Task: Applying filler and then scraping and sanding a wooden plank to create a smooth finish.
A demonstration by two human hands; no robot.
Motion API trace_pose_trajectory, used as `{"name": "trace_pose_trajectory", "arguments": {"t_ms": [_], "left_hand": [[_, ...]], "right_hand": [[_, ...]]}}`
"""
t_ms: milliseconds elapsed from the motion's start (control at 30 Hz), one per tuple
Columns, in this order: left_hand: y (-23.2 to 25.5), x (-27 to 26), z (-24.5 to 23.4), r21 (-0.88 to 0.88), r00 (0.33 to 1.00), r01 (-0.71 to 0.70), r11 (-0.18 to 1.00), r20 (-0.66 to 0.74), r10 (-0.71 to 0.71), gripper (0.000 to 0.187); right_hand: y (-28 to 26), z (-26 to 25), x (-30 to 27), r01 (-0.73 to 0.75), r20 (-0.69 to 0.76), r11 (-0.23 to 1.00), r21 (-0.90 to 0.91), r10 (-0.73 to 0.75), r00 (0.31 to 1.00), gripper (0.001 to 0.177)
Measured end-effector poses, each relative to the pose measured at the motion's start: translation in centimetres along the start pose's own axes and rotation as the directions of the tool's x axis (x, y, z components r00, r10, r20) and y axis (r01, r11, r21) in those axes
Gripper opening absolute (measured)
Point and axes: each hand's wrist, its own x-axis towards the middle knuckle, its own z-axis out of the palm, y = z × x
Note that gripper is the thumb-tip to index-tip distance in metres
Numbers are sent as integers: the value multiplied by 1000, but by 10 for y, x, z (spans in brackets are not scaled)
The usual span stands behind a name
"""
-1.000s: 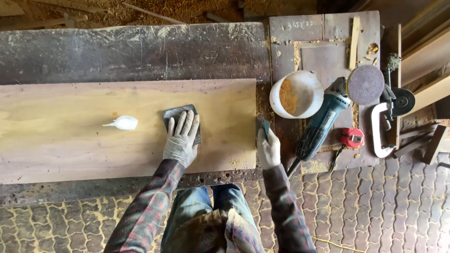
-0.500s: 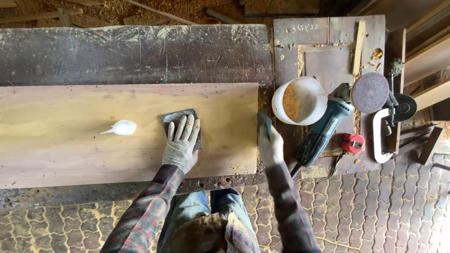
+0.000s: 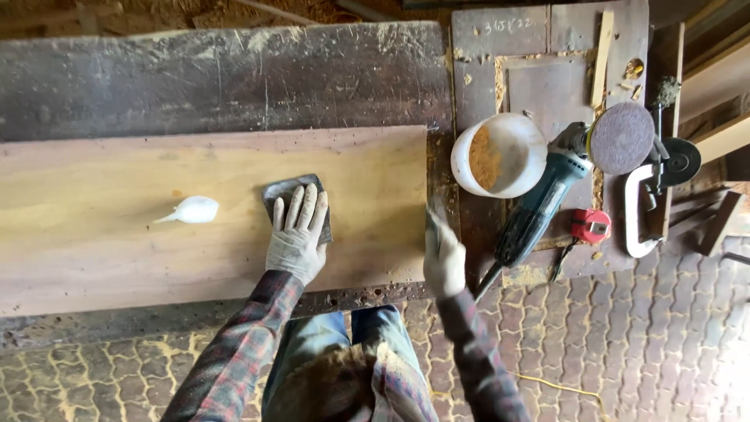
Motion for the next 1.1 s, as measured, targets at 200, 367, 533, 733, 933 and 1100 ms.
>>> {"name": "trace_pose_trajectory", "arguments": {"t_ms": [200, 367, 533, 733, 933, 1100], "left_hand": [[0, 0, 1, 36, 1000, -4, 999, -6, 4, 96], [0, 1, -2, 15, 999, 14, 1000, 47, -14, 99], [1, 0, 0, 23, 1000, 6, 1000, -6, -6, 99], [1, 0, -1, 10, 999, -8, 1000, -52, 8, 96], [19, 10, 11, -49, 999, -20, 999, 49, 22, 76], [98, 82, 40, 41, 968, -245, 969, 67, 242, 83]], "right_hand": [[0, 16, 21, 9, -79, 999, -54, -13, 997, 31], [-4, 9, 3, 77, -87, 997, -28, -80, 993, 33], [3, 1, -21, -156, -12, 987, -26, 156, 988, 30], [46, 22, 39, -238, -41, 956, 173, 248, 968, 27], [53, 9, 39, -365, 125, 743, 561, 360, 924, 24], [38, 10, 46, -348, 85, 883, 315, 340, 937, 20]]}}
